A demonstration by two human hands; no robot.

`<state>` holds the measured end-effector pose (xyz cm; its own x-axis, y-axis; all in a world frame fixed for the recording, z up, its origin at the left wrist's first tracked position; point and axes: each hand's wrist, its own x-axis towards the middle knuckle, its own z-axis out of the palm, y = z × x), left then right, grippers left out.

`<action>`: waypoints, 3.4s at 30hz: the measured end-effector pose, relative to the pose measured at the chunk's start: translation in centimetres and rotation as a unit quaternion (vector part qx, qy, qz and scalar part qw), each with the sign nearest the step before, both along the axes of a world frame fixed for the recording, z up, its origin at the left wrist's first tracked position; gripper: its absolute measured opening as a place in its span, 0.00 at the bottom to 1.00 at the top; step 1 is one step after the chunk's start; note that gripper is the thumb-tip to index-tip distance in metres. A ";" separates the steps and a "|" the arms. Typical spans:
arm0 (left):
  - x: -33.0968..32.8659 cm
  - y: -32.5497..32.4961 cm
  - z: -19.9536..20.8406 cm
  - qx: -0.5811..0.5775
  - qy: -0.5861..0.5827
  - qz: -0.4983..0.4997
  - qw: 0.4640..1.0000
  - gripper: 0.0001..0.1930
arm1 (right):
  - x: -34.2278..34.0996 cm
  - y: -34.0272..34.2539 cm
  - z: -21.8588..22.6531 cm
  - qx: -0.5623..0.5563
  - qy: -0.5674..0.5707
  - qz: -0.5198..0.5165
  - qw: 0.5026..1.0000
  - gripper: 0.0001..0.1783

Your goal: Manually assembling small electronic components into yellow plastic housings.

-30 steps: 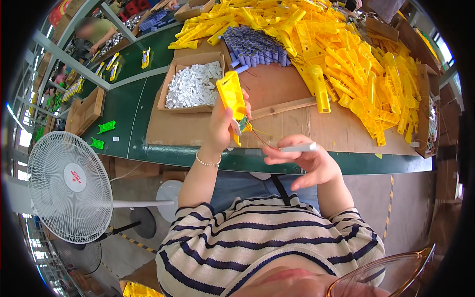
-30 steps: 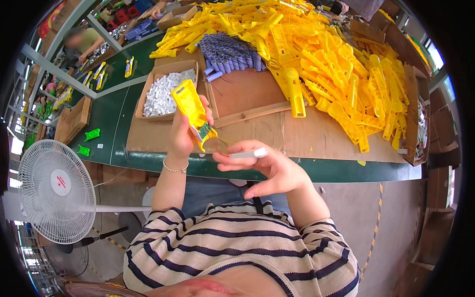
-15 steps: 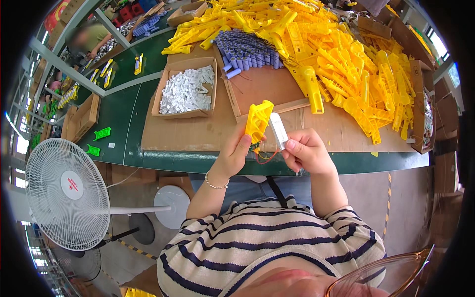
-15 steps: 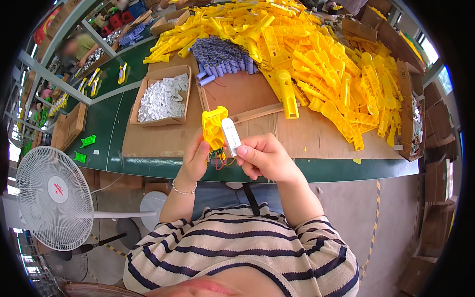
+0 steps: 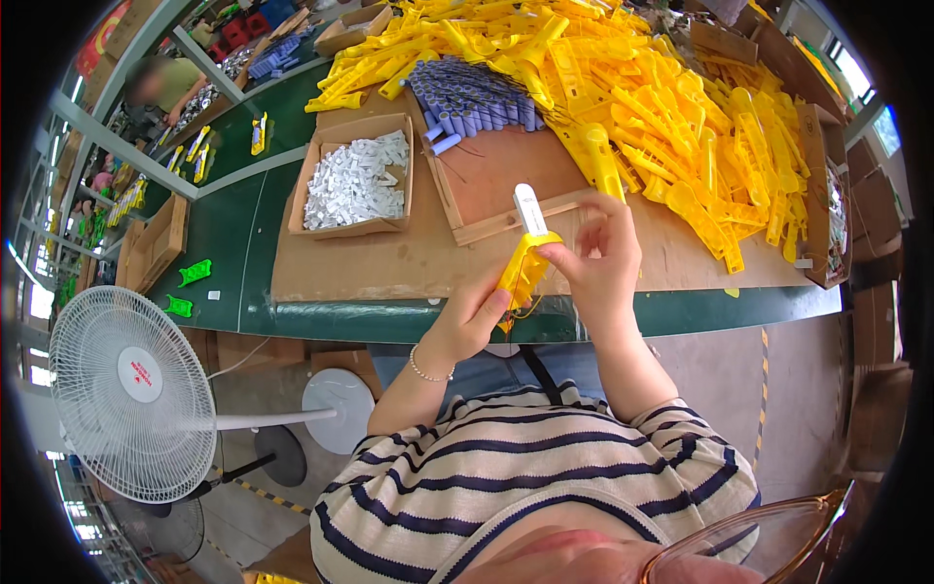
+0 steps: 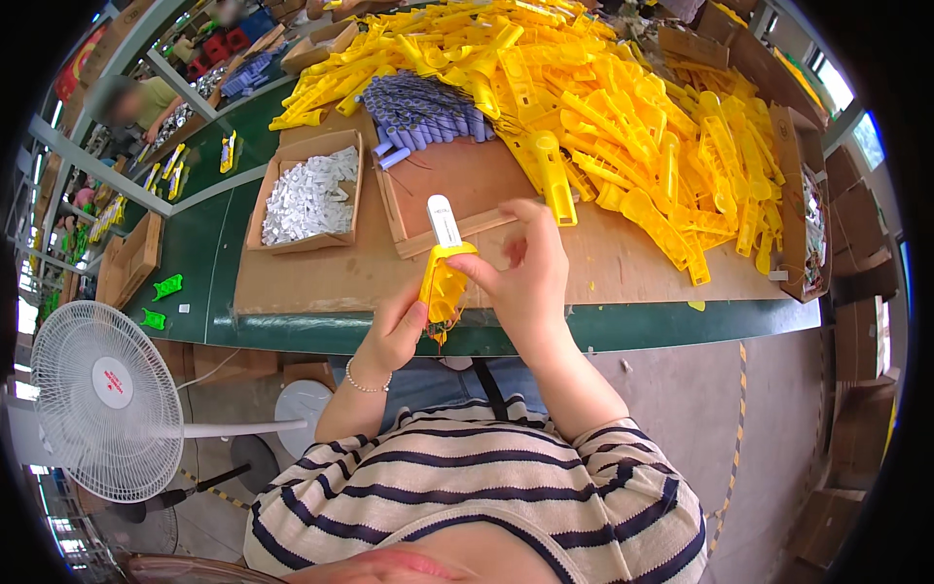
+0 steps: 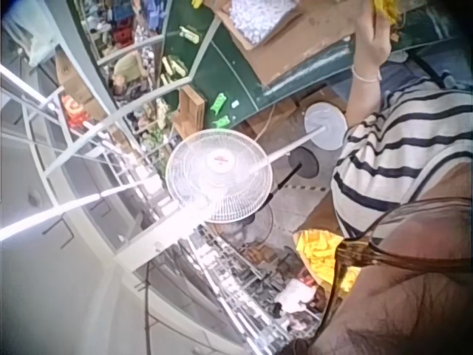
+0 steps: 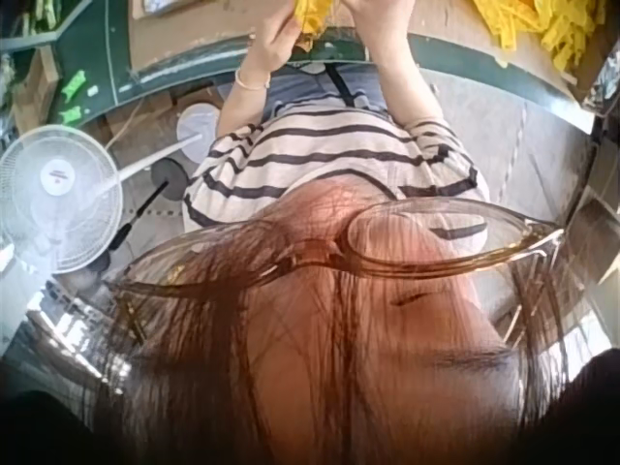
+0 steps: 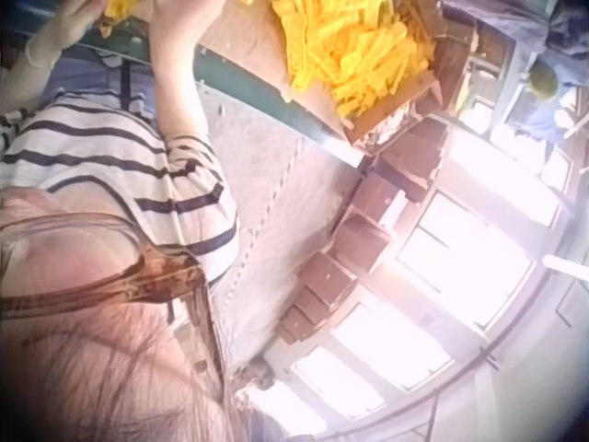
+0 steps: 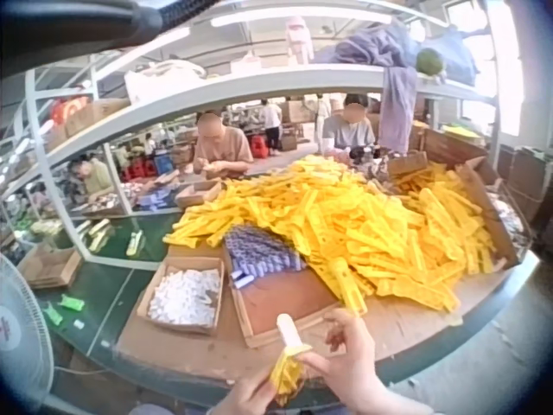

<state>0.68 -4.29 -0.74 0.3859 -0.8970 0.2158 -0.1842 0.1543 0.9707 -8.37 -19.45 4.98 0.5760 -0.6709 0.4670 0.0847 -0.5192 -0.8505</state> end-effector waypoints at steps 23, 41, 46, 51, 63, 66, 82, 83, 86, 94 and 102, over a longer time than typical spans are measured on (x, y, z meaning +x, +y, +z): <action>-1.9 -1.9 -2.3 -0.104 0.330 0.087 0.934 0.25 | 0.6 -0.5 -2.1 0.176 0.032 0.121 0.976 0.11; -2.1 -1.6 -2.5 -0.080 0.098 0.168 0.978 0.22 | 0.4 2.1 -3.1 0.226 0.014 0.145 0.963 0.03; -1.7 -2.2 -2.3 -0.141 0.137 0.243 0.950 0.23 | 0.0 3.9 -4.4 -0.035 0.059 0.109 0.992 0.04; -1.8 -2.3 -2.0 -0.126 0.257 0.222 0.932 0.24 | 0.6 4.5 -5.9 -0.098 0.048 0.075 0.991 0.05; -0.6 -1.4 -2.0 -0.101 0.210 0.236 0.943 0.18 | 1.6 2.1 -4.8 -0.208 0.024 0.222 0.952 0.04; 0.2 -0.4 -2.0 -0.113 0.227 0.224 0.941 0.18 | 5.0 -3.7 -4.7 0.027 0.042 0.099 0.994 0.05; -0.2 0.5 -1.9 -0.116 0.293 0.175 0.933 0.17 | 20.2 -15.2 -9.9 -0.058 0.249 -0.143 0.956 0.17; -0.2 0.3 -1.9 -0.112 0.297 0.171 0.933 0.17 | 19.7 -15.8 -9.8 -0.058 0.250 -0.147 0.955 0.17; 0.4 0.9 -2.2 -0.122 0.306 0.192 0.924 0.17 | 16.5 -13.0 -6.6 -0.058 0.301 -0.043 0.951 0.15; 0.5 -1.0 -2.9 -0.097 0.218 0.166 0.957 0.16 | 3.2 0.2 -0.8 0.242 0.231 0.269 0.903 0.11; -0.1 -0.8 -2.6 -0.030 0.067 0.149 0.986 0.16 | 2.9 0.8 -1.0 0.255 0.238 0.254 0.902 0.09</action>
